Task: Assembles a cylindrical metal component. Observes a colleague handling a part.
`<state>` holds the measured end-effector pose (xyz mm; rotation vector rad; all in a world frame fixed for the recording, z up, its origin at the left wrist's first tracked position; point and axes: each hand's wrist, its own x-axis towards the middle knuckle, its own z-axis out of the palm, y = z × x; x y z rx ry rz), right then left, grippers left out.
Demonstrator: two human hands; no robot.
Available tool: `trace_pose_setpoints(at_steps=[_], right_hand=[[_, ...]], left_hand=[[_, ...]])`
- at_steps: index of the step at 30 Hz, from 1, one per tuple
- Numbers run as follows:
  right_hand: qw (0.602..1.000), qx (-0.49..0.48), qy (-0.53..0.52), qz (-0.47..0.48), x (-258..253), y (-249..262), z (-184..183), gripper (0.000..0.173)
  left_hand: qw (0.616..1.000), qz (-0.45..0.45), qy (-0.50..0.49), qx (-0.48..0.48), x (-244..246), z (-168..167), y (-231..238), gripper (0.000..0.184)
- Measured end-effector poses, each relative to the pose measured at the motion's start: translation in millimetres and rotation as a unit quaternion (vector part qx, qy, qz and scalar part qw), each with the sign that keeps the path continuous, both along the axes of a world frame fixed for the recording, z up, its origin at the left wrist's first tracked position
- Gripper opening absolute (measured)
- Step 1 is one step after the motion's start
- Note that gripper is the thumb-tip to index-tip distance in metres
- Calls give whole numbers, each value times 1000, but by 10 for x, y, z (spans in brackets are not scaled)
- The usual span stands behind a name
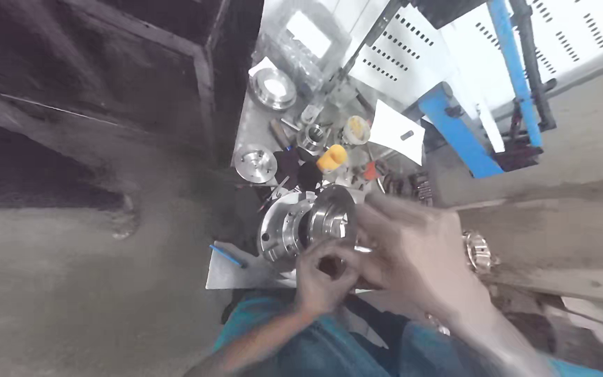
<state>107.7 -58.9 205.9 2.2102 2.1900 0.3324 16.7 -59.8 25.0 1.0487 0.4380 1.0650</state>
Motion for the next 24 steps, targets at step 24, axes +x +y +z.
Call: trace_pose_setpoints(at_steps=[24], right_hand=[[995,-45,-13,-93,5,110,107,33]], left_hand=[[997,-42,-13,-55,-49,14,-28,32]])
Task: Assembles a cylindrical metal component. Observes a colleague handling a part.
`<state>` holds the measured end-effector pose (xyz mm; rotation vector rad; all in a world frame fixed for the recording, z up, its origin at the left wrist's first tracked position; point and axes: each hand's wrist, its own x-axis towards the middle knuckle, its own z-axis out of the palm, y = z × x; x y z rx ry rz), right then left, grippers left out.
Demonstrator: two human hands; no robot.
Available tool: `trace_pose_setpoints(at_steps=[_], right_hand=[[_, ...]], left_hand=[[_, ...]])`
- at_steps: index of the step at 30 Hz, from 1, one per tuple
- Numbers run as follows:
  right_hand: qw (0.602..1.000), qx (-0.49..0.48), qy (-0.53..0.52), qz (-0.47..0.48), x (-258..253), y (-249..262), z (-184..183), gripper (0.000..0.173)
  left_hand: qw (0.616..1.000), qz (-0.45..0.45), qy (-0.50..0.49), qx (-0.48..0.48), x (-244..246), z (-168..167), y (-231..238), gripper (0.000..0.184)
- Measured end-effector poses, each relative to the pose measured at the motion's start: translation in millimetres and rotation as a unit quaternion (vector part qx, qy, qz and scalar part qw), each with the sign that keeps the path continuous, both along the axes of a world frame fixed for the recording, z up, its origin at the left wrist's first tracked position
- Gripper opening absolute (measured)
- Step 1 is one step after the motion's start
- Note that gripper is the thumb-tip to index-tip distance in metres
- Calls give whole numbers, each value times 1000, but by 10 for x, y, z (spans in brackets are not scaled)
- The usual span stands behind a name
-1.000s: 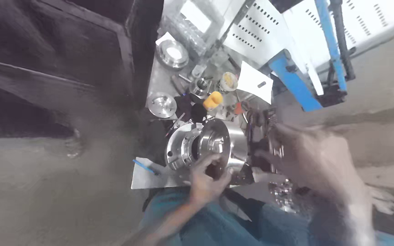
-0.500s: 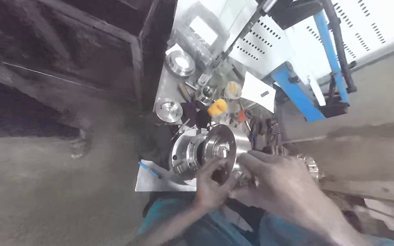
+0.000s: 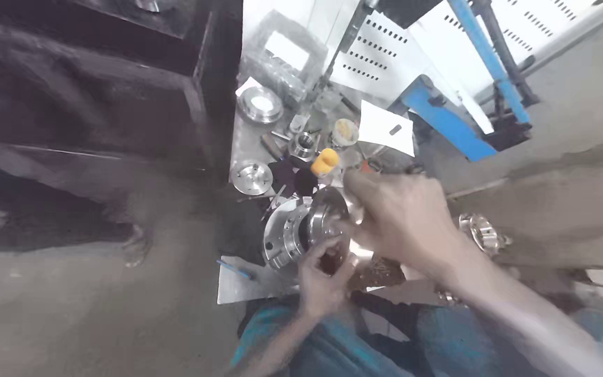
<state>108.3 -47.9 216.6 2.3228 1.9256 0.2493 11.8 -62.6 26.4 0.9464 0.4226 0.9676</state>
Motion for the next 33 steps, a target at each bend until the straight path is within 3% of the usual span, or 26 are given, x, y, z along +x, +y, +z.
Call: trace_pose_setpoints(at_steps=[4,8,10,14,19,22,26,30,33], right_hand=[[992,-16,-53,-112,325,-294,73,31],[973,-171,-33,-151,254,-447,279,19],[964,-231,4,-127,237,-451,257,24],[1000,-16,-6,26,487,-572,245,26],[993,-40,-20,107,589,-911,-13,27],[988,-36,46,141,272,-1119,-279,31],[981,40,38,188,-199,-744,-452,25],[983,115,-19,142,-124,-97,-377,20],[996,53,74,-3,257,50,-181,19]], left_hand=[[1000,11,10,18,10,3,13,39],[998,26,50,27,9,25,8,37],[997,22,59,39,8,24,15,38],[997,15,64,37,4,32,14,40],[996,21,70,52,16,37,8,39],[995,36,81,48,17,32,-3,39],[998,22,52,31,-29,20,-5,39],[993,83,74,34,44,32,-85,35],[997,61,10,54,51,-32,-60,37]])
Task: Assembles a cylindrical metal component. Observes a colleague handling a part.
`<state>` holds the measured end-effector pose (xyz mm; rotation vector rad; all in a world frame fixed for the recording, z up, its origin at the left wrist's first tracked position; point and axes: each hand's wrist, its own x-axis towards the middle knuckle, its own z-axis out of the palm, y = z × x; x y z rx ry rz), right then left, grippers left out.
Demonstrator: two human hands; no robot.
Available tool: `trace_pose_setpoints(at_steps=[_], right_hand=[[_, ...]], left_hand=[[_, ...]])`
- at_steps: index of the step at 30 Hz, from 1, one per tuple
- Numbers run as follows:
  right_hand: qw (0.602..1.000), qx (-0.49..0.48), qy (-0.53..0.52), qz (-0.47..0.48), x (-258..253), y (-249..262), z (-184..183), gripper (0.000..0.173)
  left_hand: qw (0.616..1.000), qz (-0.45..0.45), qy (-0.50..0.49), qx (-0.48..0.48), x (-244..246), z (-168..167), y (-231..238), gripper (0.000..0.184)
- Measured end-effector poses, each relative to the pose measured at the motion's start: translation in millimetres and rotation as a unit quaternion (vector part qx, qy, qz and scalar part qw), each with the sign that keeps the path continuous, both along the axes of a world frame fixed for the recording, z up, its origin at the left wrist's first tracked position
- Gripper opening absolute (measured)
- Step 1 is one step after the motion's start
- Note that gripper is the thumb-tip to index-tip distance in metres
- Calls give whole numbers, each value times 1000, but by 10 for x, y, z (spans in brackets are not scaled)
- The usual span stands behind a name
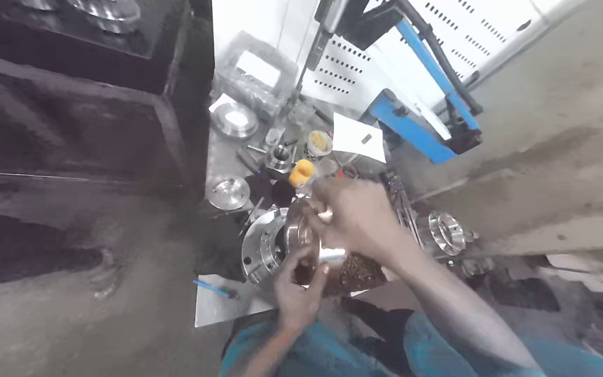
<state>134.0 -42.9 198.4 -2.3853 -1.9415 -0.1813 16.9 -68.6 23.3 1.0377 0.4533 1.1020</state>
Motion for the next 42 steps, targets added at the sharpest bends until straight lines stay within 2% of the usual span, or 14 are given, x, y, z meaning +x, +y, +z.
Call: trace_pose_setpoints(at_steps=[3,6,8,10,14,18,21,24,27,30,34,36,38,42], right_hand=[[982,12,161,-98,404,-283,-54,16],[961,76,243,-104,413,-810,-269,34],[973,103,193,-74,260,-1134,-436,43],[990,72,120,-6,21,-1311,-499,49],[982,38,47,177,-464,-1089,-432,31],[969,-33,49,240,-376,-591,-118,20],[949,-129,123,261,-98,-691,83,17],[942,-81,86,314,-42,-799,12,17],[937,-19,23,348,-135,-623,-51,16],[960,16,27,279,-170,-281,-97,15],[984,0,158,80,212,-137,55,11],[984,8,177,7,446,-344,42,5],[981,22,190,-27,549,-681,-37,13],[990,25,135,5,244,-1206,-302,22]], left_hand=[[998,18,48,20,2,5,6,39],[998,33,59,11,9,41,-5,38],[998,31,55,3,-3,55,-17,38],[998,26,58,4,-1,67,-3,38],[999,-15,50,4,-43,11,30,39],[998,-52,2,-23,-79,-38,45,49],[999,-34,13,-19,-52,56,66,39],[1000,-21,17,5,-37,21,66,36],[999,-30,-6,-10,-43,46,75,37],[999,-13,6,-35,-46,52,19,31],[1000,-9,8,3,-19,10,28,38],[999,-1,32,13,-26,23,30,38],[999,4,52,10,-27,37,28,40],[998,2,64,9,-15,61,23,38]])
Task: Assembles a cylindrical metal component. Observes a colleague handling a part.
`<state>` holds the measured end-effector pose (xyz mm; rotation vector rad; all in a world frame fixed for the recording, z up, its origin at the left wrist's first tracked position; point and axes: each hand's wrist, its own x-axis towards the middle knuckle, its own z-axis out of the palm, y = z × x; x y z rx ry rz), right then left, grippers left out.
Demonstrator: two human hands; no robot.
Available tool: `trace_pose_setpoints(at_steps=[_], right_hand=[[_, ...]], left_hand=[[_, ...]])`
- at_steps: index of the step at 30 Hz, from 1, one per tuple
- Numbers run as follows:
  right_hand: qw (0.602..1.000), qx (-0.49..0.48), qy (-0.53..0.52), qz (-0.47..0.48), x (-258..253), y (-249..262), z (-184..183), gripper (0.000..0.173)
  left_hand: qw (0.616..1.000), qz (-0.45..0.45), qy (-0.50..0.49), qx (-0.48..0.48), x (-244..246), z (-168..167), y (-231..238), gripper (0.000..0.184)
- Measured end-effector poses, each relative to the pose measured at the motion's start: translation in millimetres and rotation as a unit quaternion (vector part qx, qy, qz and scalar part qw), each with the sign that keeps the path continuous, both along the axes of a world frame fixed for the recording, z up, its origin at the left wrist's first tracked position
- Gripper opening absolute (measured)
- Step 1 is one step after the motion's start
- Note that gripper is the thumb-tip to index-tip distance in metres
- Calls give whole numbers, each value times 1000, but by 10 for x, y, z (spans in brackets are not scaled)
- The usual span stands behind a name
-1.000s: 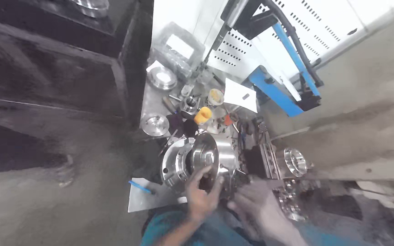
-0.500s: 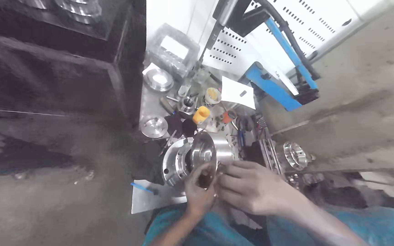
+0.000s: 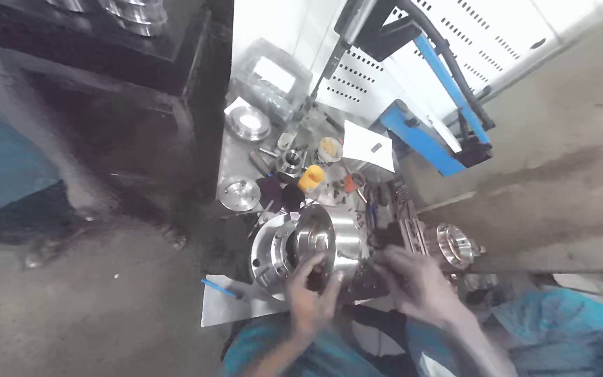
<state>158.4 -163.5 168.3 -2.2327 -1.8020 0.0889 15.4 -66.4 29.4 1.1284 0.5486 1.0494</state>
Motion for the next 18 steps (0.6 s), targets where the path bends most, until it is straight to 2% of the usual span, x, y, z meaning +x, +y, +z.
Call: trace_pose_setpoints(at_steps=[4,6,9,11,14,15,17,18], right_hand=[[992,-42,-38,112,-417,-11,-57,28],[978,-75,-33,189,-568,92,2,21],[966,-55,-66,245,-697,337,29,13],[957,-32,-88,276,-693,510,29,12],[944,6,-137,299,-630,769,51,16],[941,14,-157,301,-573,867,86,14],[939,27,-182,290,-372,1033,159,10],[943,32,-180,277,-217,1085,191,13]], left_hand=[[1000,-6,6,18,-22,-17,21,38],[1000,-20,6,5,-29,-14,35,39],[996,-71,-43,-29,-79,-32,86,36],[995,-77,-69,-11,-98,-73,113,38],[999,-40,-18,3,-151,-15,72,47],[1000,-23,3,-15,-143,25,52,43],[999,-5,-22,-28,-68,7,29,30],[999,-11,-41,-19,-38,-31,31,32]])
